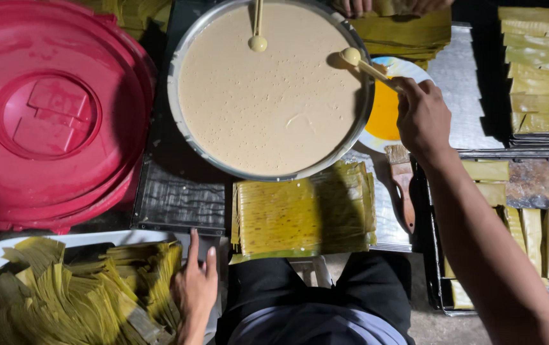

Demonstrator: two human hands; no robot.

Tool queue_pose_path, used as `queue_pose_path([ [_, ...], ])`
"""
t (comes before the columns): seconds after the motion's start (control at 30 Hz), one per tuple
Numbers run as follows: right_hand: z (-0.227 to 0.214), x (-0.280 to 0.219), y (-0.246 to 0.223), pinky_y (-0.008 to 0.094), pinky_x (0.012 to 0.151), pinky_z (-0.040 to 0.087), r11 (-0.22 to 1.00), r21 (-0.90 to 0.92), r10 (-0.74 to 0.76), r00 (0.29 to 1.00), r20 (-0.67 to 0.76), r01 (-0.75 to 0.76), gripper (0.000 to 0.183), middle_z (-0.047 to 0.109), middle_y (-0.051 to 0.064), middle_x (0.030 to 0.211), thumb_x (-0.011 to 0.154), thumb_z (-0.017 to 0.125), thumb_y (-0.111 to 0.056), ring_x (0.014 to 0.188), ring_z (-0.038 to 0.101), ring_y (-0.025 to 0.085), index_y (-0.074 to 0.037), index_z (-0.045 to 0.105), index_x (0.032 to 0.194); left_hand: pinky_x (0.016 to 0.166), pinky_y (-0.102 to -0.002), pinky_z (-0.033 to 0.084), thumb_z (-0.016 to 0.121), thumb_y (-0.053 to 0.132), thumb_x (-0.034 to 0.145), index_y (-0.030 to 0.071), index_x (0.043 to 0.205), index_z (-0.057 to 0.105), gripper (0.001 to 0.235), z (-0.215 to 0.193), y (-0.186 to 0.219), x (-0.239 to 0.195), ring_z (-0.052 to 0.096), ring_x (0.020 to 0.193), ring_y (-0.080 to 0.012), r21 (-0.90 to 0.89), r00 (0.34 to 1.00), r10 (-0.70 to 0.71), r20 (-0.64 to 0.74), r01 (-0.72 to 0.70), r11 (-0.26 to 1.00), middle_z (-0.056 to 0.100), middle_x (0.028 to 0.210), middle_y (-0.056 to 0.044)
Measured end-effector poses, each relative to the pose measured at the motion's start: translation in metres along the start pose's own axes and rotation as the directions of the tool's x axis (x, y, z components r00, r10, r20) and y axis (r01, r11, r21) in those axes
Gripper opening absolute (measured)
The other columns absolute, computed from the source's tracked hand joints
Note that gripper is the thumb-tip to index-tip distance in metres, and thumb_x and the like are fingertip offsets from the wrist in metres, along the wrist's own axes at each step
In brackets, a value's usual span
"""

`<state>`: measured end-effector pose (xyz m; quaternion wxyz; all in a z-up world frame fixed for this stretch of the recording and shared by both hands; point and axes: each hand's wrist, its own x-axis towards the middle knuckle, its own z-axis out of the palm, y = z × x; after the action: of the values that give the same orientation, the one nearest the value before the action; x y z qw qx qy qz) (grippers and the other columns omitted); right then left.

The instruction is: The person scoops a creamy batter onto a banana leaf, folds the leaf to enclose the batter, and places the wrapped item onto a metal tray. They repeat this process with multiple leaves and batter portions.

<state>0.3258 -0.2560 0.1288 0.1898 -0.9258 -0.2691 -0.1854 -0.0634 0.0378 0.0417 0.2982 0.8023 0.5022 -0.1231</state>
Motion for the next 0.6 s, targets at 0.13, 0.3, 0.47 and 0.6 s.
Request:
queue_pose_path([
  [0.13, -0.022, 0.012, 0.001, 0.046, 0.067, 0.054, 0.993, -0.110, -0.039, 0.995, 0.087, 0.049, 0.023, 0.068, 0.015, 0.099, 0.107, 0.065, -0.017, 0.091, 0.066, 0.035, -0.018, 0.076, 0.127, 0.070, -0.039, 0.057, 0.076, 0.027, 0.090, 0.014, 0.097, 0.079, 0.015, 0.010, -0.015, -0.018, 0.073, 0.075, -0.0301, -0.055, 0.865, 0.324, -0.383, -0.371, 0.927, 0.075, 0.083, -0.010],
  [0.3, -0.075, -0.007, 0.000, 0.042, 0.064, 0.056, 0.985, -0.044, 0.170, 0.870, 0.462, -0.169, 0.021, 0.077, 0.013, 0.093, 0.102, 0.069, -0.030, 0.077, 0.072, 0.027, -0.017, 0.079, 0.116, 0.087, -0.037, 0.059, 0.075, -0.005, 0.080, 0.005, 0.095, 0.077, 0.018, 0.020, 0.017, -0.021, 0.072, 0.102, -0.0285, -0.116, 0.487, 0.759, -0.433, -0.865, 0.489, 0.072, 0.104, -0.008],
  [0.47, -0.063, -0.065, -0.001, 0.035, 0.077, 0.061, 0.742, 0.648, -0.287, 0.791, 0.541, -0.174, 0.025, 0.081, 0.007, 0.102, 0.094, 0.071, -0.020, 0.087, 0.073, 0.015, -0.009, 0.079, 0.114, 0.094, -0.043, 0.052, 0.083, 0.004, 0.065, -0.002, 0.097, 0.076, 0.033, 0.021, 0.054, -0.008, 0.062, 0.117, -0.0378, -0.172, 0.438, 0.886, -0.149, -0.894, 0.413, 0.070, 0.116, -0.019],
  [0.6, -0.033, -0.149, -0.029, 0.040, 0.070, 0.057, 0.942, 0.314, -0.095, 0.797, 0.597, -0.123, 0.031, 0.077, 0.009, 0.100, 0.086, 0.075, -0.011, 0.080, 0.066, 0.027, -0.019, 0.080, 0.116, 0.102, -0.041, 0.053, 0.076, 0.002, 0.082, 0.000, 0.101, 0.077, 0.019, 0.026, 0.045, -0.006, 0.062, 0.127, -0.0332, -0.158, 0.470, 0.877, -0.095, -0.877, 0.453, 0.072, 0.120, -0.015],
])
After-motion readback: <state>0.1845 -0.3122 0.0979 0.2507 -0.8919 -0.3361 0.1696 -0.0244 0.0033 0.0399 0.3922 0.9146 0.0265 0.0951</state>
